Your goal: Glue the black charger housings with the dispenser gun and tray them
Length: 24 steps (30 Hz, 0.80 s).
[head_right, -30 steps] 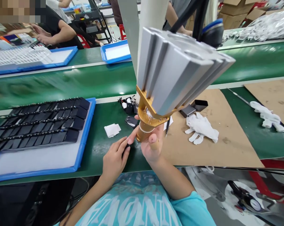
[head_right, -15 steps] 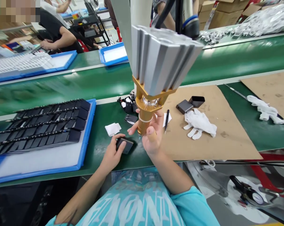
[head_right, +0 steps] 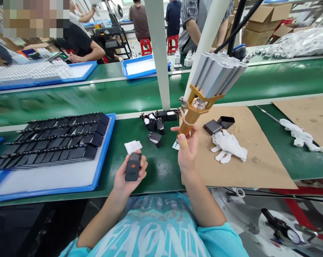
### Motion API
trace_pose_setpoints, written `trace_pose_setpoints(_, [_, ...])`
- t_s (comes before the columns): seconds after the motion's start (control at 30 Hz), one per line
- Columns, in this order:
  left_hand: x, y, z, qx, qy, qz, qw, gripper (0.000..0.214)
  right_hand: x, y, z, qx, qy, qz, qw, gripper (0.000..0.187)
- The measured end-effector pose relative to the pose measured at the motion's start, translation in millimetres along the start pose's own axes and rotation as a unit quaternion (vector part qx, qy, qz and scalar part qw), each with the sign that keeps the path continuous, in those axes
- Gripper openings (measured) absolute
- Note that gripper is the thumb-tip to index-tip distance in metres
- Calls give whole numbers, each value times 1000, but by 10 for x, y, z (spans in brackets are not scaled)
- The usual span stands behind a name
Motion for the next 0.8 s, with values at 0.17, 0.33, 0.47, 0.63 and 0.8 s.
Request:
trace_pose_setpoints(0.17, [-11,47,9,19,-17,-92,995,40,-62,87,-20,22,18,33,999,37])
trace_pose_setpoints(0.33, [-77,100,40,49,-42,-149,987,40,-36,32,-41,5,21,70,997,46])
trace_pose_setpoints(0.47, [-236,251,115,78,34,-387,918,40,-67,-240,262,-103,76,150,980,44])
trace_pose_setpoints(0.63, [-246,394,207,115,158,-740,644,38,671,-137,894,-150,-310,257,903,43])
trace_pose_setpoints(0.8, [-210,305,206,45,185,-819,542,46,953,246,1183,-35,-402,332,853,47])
Point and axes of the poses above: each hand's wrist, its own z-axis away from the middle knuckle, its own x-axis out of the palm, y = z × x, the point moved 8 cm from there along -z, towards the middle knuckle, and after that the axes turned 11 degrees about -y, right-handed, at the moved point
